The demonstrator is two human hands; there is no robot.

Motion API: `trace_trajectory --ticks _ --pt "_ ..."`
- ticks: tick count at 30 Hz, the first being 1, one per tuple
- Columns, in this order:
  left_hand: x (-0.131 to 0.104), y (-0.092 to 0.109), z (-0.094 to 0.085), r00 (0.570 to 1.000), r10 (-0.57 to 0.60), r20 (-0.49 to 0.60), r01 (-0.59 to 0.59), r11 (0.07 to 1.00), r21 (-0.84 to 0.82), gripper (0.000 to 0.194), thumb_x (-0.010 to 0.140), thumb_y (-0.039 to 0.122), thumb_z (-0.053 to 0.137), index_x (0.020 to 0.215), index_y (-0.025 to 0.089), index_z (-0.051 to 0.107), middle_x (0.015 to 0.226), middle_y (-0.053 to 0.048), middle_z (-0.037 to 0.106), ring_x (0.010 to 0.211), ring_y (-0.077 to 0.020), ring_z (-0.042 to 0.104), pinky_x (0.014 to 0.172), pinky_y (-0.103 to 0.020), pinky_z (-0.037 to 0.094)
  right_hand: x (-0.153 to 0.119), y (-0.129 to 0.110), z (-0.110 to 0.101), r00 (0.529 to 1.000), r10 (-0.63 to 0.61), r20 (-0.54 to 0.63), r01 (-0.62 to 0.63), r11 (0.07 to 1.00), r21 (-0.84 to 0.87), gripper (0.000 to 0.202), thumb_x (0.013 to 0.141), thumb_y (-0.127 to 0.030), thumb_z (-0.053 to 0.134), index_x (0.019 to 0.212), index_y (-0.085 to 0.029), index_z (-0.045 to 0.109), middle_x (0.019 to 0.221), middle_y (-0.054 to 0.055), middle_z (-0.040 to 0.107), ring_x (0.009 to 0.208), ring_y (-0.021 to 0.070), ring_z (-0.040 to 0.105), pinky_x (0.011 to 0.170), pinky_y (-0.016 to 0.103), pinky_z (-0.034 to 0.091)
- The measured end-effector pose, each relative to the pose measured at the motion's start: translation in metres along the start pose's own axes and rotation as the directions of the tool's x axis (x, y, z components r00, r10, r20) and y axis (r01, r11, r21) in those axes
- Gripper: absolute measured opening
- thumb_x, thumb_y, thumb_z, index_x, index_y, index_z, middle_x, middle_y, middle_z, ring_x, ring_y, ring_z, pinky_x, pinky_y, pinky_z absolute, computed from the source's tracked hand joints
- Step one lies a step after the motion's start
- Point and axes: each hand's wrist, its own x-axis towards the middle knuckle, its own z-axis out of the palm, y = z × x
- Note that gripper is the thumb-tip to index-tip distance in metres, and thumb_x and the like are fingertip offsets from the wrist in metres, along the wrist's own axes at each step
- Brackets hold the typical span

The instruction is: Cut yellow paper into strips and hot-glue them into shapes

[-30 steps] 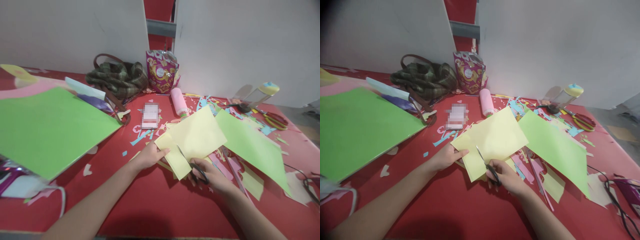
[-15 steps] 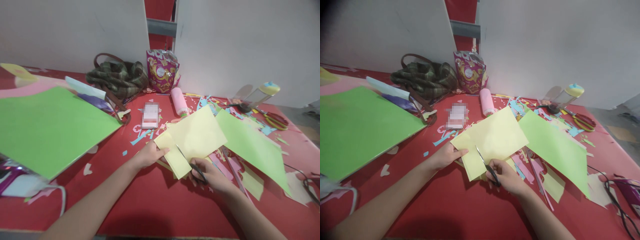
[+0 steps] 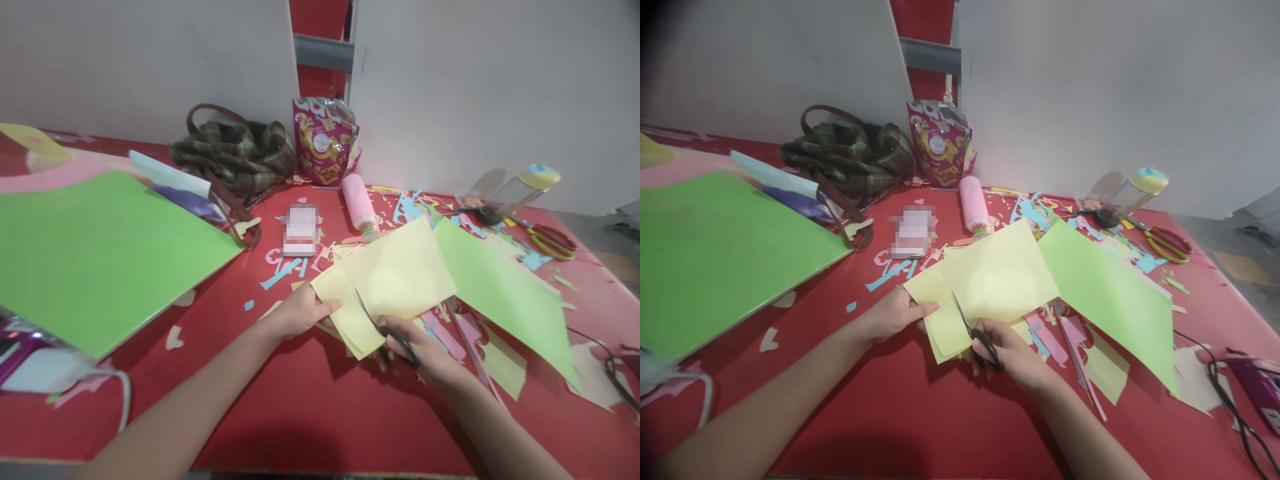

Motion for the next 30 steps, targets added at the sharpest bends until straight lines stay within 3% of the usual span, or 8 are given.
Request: trace_trajectory --ticks 9,25,30 --pt "-0.0007 -0.0011 -0.0009 0.999 0.009 0.043 -0.007 0.999 -0.04 0.039 0.068 0.026 0.056 0.106 0.019 0.049 0.089 -0.004 0.065 0.074 -0.0193 0.061 0.06 -0.032 0.051 -0.0017 -0.0008 -0.0004 0.997 -0.019 0.074 0.02 1.0 -0.009 0.033 0.075 -0.047 0.044 0.077 -0.014 0.05 0.061 0.003 0.055 0.054 0.0109 0.049 0.049 0.022 0.034" --pt "0.0003 0.0016 0.0004 0.999 -0.028 0.022 0.028 0.999 -0.033 0.04 0.067 0.028 0.058 0.103 0.014 0.048 0.092 -0.006 0.063 0.077 -0.0193 0.06 0.06 -0.028 0.05 0.0002 -0.0009 0.0018 1.0 0.01 0.013 -0.009 1.0 -0.023 0.03 0.074 -0.044 0.047 0.076 -0.013 0.047 0.056 0.001 0.054 0.049 0.0101 0.051 0.044 0.022 0.032" --pt "0.0002 0.0028 0.0011 1.0 -0.028 0.014 0.029 0.998 -0.057 0.042 0.066 0.026 0.058 0.105 0.015 0.047 0.095 -0.007 0.062 0.08 -0.021 0.059 0.064 -0.033 0.05 0.0005 -0.002 0.0028 1.0 0.022 -0.001 -0.022 1.0 -0.009 0.029 0.075 -0.042 0.048 0.078 -0.013 0.047 0.052 0.0 0.054 0.042 0.0085 0.048 0.04 0.021 0.03"
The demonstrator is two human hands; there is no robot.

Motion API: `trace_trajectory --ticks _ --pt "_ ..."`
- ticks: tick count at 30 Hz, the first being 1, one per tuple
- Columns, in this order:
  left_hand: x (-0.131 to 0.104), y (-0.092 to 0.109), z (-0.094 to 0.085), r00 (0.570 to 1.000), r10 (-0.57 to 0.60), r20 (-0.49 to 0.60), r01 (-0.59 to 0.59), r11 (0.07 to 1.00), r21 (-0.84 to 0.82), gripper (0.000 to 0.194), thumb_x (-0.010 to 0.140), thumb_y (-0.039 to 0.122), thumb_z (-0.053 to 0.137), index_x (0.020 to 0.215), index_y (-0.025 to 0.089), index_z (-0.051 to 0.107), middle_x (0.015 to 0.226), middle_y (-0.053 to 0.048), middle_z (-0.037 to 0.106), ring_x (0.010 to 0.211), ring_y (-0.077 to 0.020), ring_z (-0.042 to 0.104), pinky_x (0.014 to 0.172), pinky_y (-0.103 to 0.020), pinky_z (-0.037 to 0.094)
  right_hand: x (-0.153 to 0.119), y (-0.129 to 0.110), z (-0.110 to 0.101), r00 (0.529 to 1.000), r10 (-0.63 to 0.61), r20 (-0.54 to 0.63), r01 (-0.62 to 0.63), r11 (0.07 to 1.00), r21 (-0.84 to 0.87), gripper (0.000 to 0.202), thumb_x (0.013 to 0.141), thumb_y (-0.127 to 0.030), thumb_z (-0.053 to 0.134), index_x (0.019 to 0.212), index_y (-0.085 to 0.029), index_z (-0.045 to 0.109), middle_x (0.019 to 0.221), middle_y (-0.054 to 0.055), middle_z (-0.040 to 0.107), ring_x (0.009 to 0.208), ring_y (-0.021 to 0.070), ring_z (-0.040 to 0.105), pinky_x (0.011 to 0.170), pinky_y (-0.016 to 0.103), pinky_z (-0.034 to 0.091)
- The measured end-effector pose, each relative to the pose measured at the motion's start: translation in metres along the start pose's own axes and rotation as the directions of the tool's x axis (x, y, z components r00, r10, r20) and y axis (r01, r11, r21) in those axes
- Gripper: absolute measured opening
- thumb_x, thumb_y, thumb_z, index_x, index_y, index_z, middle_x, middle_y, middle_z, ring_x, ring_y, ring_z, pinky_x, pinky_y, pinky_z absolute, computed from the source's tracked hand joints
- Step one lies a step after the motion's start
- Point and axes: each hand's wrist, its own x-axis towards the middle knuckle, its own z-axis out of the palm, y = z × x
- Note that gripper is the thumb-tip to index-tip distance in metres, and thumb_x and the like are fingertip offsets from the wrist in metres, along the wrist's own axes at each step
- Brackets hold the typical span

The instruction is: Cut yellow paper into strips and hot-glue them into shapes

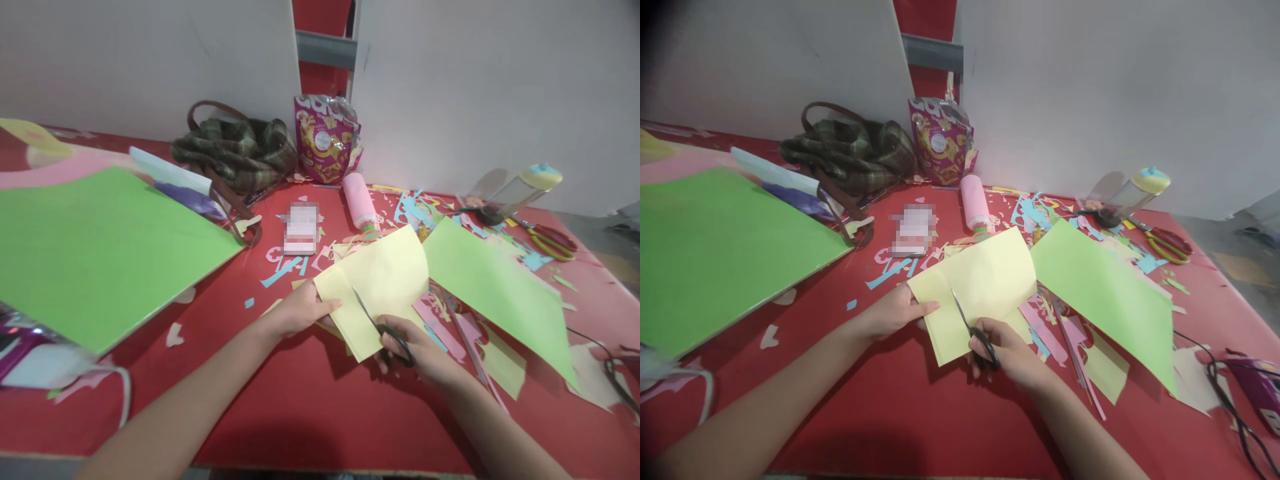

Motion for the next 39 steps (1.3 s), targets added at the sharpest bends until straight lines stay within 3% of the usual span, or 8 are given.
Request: trace_trajectory --ticks 8,19,39 --pt "0.0007 -0.0023 -0.0026 0.999 -0.028 0.02 0.028 1.0 0.005 0.038 0.067 0.023 0.057 0.103 0.013 0.048 0.089 -0.007 0.063 0.075 -0.0201 0.06 0.057 -0.029 0.049 0.0005 0.0067 -0.0021 0.999 -0.016 0.039 0.014 0.999 0.049 0.033 0.075 -0.044 0.046 0.08 -0.012 0.05 0.055 0.002 0.056 0.042 0.0085 0.047 0.042 0.022 0.031" --pt "-0.0005 -0.0001 -0.0027 0.997 -0.058 0.05 0.06 0.997 -0.038 0.04 0.065 0.021 0.059 0.103 0.014 0.048 0.089 -0.007 0.063 0.075 -0.0201 0.06 0.06 -0.03 0.049 -0.0028 0.0009 0.0 0.998 0.005 0.055 -0.006 1.0 0.018 0.029 0.076 -0.042 0.045 0.079 -0.013 0.048 0.059 0.003 0.055 0.056 0.0127 0.053 0.049 0.024 0.035" --pt "-0.0006 0.0 -0.0024 0.997 -0.046 0.062 0.051 0.996 -0.069 0.042 0.065 0.021 0.059 0.105 0.015 0.048 0.091 -0.007 0.063 0.076 -0.0186 0.059 0.059 -0.028 0.05 0.0003 0.0012 -0.0002 1.0 -0.008 0.022 0.009 1.0 -0.019 0.028 0.075 -0.041 0.049 0.078 -0.012 0.048 0.052 0.0 0.054 0.045 0.0091 0.049 0.045 0.022 0.03"
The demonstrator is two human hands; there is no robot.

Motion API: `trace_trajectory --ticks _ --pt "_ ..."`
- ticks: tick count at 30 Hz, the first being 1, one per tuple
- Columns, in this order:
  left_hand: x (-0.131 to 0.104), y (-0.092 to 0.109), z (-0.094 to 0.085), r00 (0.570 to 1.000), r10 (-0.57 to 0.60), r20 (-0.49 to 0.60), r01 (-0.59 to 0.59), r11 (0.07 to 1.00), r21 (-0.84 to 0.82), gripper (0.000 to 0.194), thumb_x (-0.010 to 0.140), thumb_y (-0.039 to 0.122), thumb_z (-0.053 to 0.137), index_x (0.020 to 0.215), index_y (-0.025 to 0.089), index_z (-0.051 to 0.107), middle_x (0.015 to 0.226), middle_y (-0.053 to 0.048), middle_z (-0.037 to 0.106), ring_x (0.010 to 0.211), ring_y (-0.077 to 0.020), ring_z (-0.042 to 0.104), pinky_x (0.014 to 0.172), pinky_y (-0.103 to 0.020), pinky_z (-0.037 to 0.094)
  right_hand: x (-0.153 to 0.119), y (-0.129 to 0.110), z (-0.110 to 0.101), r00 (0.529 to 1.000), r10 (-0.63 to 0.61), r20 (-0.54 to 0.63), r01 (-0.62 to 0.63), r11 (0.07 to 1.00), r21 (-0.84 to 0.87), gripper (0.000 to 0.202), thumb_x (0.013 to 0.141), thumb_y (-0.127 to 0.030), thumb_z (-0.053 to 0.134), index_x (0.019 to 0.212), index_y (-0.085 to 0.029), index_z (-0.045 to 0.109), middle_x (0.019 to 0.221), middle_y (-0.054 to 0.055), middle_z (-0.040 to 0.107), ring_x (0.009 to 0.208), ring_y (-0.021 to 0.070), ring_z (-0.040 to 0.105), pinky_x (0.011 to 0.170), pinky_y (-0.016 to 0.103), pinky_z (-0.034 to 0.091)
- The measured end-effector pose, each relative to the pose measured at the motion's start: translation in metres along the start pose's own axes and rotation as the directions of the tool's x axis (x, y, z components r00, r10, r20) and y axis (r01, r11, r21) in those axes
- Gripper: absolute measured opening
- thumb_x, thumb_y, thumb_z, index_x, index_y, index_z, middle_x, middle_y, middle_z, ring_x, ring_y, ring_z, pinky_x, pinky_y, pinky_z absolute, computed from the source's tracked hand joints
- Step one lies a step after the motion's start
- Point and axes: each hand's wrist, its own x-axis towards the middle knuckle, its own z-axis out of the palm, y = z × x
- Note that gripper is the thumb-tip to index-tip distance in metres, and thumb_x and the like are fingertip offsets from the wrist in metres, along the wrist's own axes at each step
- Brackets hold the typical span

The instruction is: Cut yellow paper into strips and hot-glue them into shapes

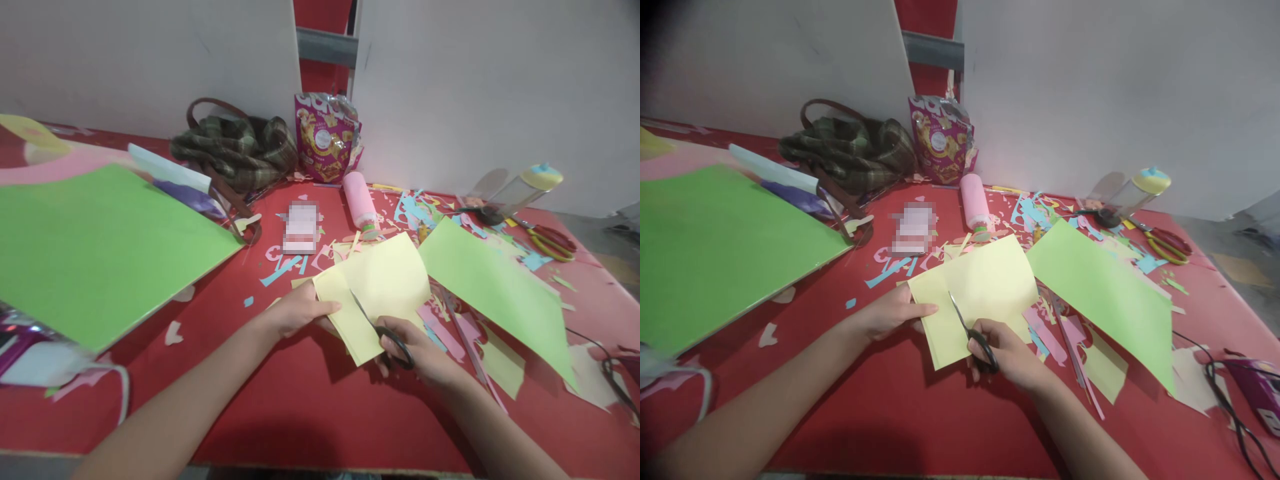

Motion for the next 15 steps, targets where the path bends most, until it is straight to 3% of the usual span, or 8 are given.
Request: trace_trajectory --ticks 15 --pt "-0.0008 0.0002 -0.001 0.998 -0.054 0.032 0.056 0.997 -0.055 0.046 0.063 0.021 0.062 0.107 0.014 0.047 0.094 -0.009 0.062 0.077 -0.0198 0.059 0.064 -0.031 0.048 0.0 0.0033 0.0029 0.995 -0.069 0.066 0.06 0.988 0.141 0.034 0.076 -0.044 0.044 0.076 -0.011 0.05 0.056 0.002 0.055 0.042 0.0085 0.046 0.042 0.022 0.032"
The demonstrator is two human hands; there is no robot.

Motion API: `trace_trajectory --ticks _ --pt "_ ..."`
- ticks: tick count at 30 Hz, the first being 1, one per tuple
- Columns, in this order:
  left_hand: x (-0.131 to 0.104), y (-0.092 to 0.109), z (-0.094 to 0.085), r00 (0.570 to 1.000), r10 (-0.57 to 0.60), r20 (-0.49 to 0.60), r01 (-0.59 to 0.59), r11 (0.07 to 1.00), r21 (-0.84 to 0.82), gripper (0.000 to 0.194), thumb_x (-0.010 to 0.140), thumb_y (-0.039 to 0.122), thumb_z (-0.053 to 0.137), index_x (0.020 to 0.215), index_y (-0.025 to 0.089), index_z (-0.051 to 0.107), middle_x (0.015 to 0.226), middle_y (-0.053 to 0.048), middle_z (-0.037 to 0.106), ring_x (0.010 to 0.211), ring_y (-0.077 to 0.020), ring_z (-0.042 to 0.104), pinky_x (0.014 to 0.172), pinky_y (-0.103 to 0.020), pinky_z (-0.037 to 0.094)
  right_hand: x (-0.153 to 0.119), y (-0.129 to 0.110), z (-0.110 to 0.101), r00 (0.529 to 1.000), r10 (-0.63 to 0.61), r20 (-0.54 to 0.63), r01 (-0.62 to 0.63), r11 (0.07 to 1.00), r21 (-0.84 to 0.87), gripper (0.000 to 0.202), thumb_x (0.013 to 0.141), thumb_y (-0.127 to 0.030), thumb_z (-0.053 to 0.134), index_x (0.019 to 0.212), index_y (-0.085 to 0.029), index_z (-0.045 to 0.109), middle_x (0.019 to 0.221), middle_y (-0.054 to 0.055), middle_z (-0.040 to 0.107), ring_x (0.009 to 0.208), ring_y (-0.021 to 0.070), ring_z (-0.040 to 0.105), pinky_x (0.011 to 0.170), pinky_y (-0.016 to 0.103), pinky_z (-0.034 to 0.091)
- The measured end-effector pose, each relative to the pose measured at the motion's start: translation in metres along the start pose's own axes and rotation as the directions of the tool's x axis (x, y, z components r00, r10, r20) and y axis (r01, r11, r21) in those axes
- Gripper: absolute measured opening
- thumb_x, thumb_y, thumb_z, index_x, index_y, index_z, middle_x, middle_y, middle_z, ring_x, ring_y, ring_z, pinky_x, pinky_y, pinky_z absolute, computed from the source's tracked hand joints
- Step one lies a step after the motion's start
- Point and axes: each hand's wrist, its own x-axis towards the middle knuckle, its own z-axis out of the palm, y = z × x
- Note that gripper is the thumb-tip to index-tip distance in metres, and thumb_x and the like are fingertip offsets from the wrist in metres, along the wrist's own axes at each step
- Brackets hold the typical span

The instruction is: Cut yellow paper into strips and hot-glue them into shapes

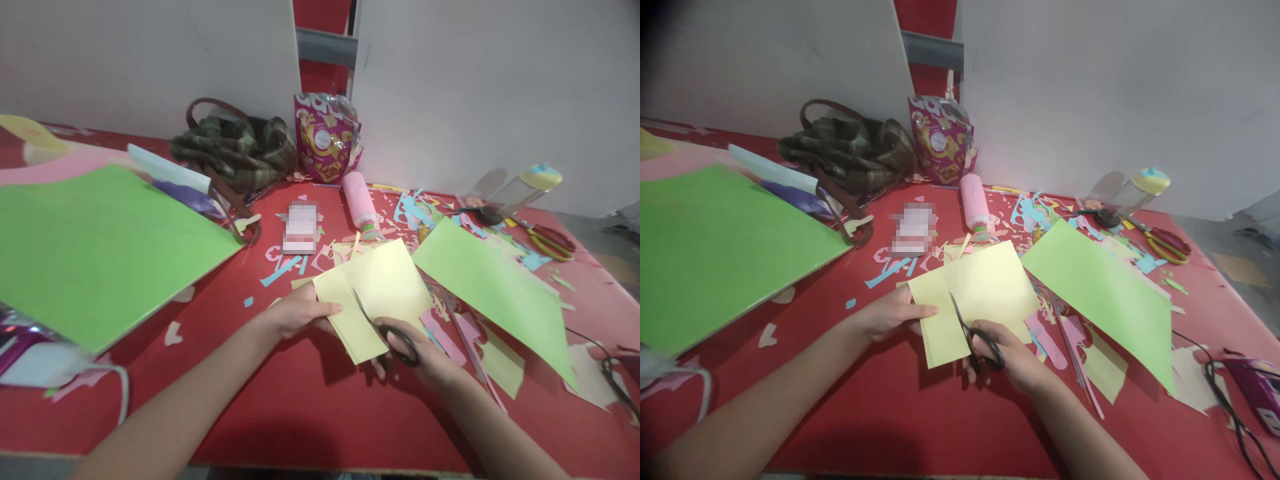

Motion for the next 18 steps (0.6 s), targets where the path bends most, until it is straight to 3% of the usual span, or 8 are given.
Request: trace_trajectory --ticks 8,18 --pt "-0.0002 0.0006 0.001 1.0 0.006 -0.011 -0.006 1.0 0.024 0.041 0.064 0.021 0.061 0.102 0.014 0.049 0.093 -0.008 0.062 0.076 -0.0181 0.059 0.061 -0.028 0.048 -0.0002 0.0008 0.0001 1.0 0.011 -0.017 -0.011 1.0 0.001 0.032 0.076 -0.044 0.045 0.072 -0.012 0.049 0.055 0.002 0.054 0.043 0.0087 0.044 0.045 0.023 0.033" --pt "-0.0007 0.0011 0.0004 1.0 -0.008 -0.023 0.009 0.999 0.041 0.042 0.062 0.021 0.061 0.102 0.014 0.049 0.095 -0.009 0.061 0.081 -0.0207 0.058 0.065 -0.032 0.048 -0.0011 -0.0029 -0.0018 0.997 0.057 -0.042 -0.062 0.99 -0.126 0.033 0.075 -0.045 0.045 0.077 -0.012 0.05 0.059 0.004 0.056 0.056 0.0138 0.052 0.052 0.026 0.034"
